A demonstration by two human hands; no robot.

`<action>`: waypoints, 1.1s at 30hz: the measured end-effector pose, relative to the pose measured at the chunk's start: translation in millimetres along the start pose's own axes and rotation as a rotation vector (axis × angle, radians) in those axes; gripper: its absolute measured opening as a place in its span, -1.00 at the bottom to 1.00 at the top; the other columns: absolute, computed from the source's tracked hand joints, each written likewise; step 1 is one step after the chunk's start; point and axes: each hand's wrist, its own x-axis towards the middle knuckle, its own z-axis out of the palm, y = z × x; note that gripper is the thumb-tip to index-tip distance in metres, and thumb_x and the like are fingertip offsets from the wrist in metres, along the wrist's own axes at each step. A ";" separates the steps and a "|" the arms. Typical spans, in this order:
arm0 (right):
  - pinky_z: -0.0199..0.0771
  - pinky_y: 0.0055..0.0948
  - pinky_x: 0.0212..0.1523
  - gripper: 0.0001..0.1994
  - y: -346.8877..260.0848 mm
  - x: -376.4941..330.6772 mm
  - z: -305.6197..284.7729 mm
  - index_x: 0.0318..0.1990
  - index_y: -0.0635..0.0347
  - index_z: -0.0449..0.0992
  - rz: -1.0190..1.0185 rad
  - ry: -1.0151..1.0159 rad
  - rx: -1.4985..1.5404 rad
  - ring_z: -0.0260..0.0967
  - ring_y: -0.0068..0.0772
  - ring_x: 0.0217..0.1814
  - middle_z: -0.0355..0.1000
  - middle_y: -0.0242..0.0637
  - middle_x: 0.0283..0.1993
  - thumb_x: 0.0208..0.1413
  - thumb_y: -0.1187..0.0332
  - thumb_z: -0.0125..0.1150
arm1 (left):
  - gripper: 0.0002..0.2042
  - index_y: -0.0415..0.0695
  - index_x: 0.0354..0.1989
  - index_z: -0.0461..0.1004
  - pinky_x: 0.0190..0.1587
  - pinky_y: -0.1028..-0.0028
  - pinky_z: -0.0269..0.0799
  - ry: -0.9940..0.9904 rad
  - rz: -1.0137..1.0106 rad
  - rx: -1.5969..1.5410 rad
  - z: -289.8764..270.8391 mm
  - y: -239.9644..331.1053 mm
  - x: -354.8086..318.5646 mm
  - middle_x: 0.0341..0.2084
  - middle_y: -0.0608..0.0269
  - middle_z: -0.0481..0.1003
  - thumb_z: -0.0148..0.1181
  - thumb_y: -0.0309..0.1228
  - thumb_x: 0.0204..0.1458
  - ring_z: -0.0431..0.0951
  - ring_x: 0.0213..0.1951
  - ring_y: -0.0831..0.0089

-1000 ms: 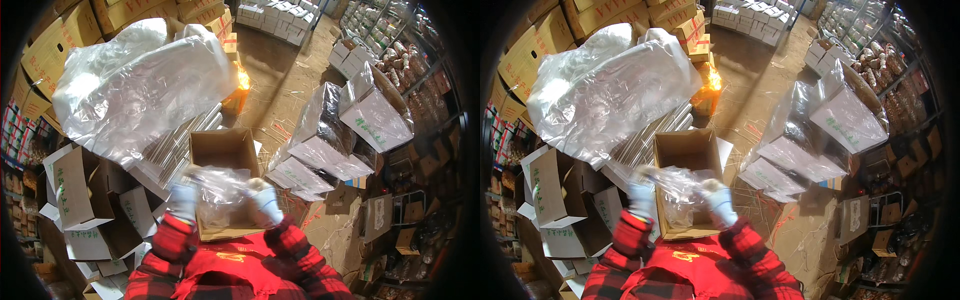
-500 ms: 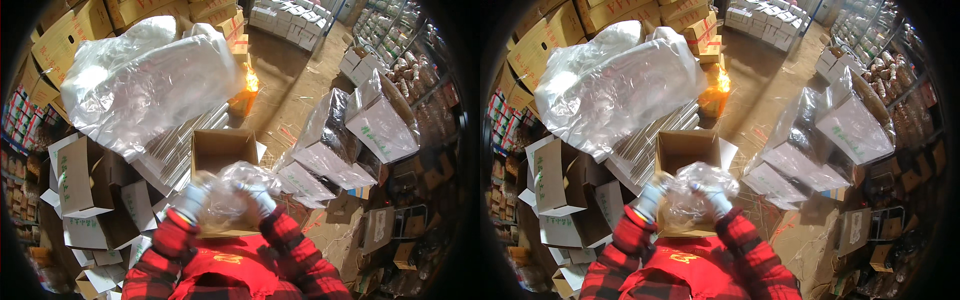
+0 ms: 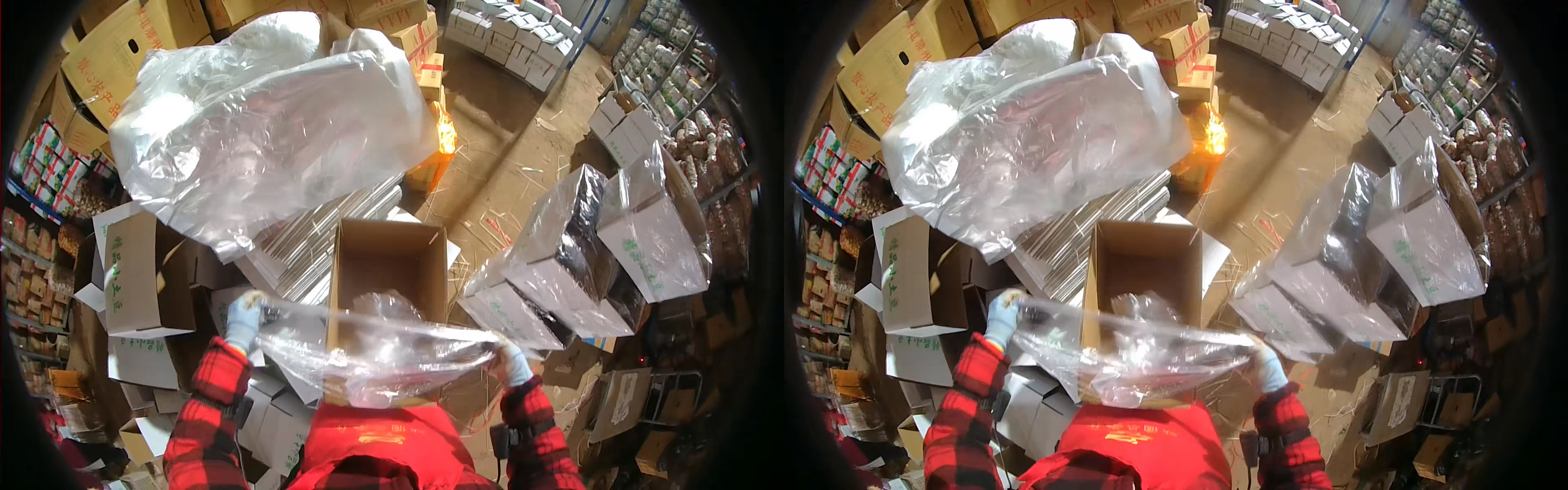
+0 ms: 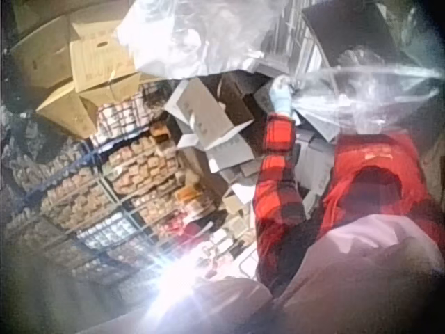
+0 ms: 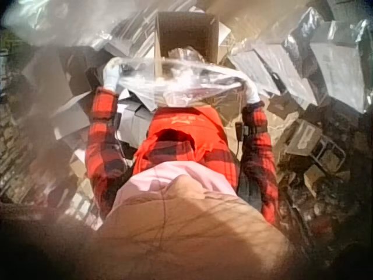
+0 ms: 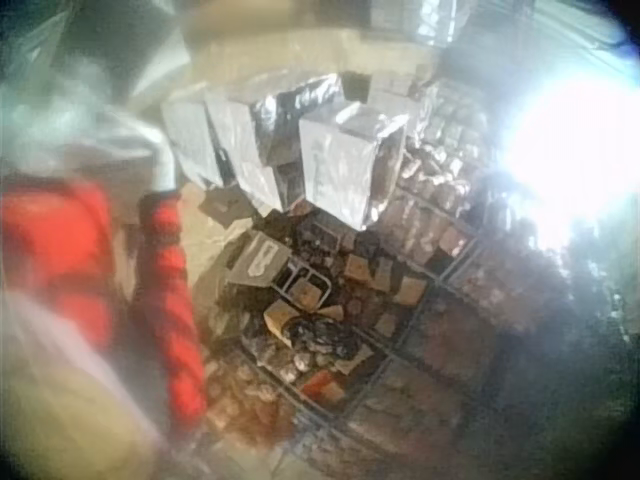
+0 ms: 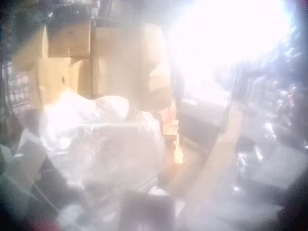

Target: Packing plastic bags filled with small potatoes into cardboard boxes in a warehouse.

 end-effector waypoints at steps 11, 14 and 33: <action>0.40 -0.36 -0.18 -0.61 -106.5 279.5 53.7 -0.01 0.14 0.37 -0.082 0.169 -0.299 0.38 -0.34 -0.19 0.41 -0.23 -0.15 0.19 0.08 -0.15 | -0.71 -0.13 -0.04 0.41 -0.40 0.57 0.35 -0.023 0.057 0.292 186.7 -2.7 270.3 -0.41 0.37 0.46 0.09 -0.33 0.06 0.42 -0.45 0.57; 0.37 -0.35 -0.08 -0.63 -36.8 255.7 -2.0 0.00 0.19 0.37 0.118 0.193 -0.273 0.37 -0.33 -0.12 0.41 -0.21 -0.10 0.18 0.14 -0.12 | -0.68 -0.12 -0.01 0.38 -0.36 0.55 0.37 -0.198 0.033 -0.019 187.8 -68.8 241.3 -0.37 0.36 0.47 0.09 -0.31 0.07 0.43 -0.41 0.55; 0.42 -0.28 -0.29 -0.66 56.8 -15.8 31.0 -0.20 0.17 0.52 0.512 0.441 -1.436 0.47 -0.14 -0.31 0.49 -0.04 -0.35 -0.15 0.27 -0.01 | -0.67 -0.23 -0.32 0.51 -0.22 0.30 0.41 -0.773 -0.024 0.839 58.2 -88.5 16.2 -0.37 -0.04 0.52 0.13 -0.21 -0.17 0.53 -0.31 0.16</action>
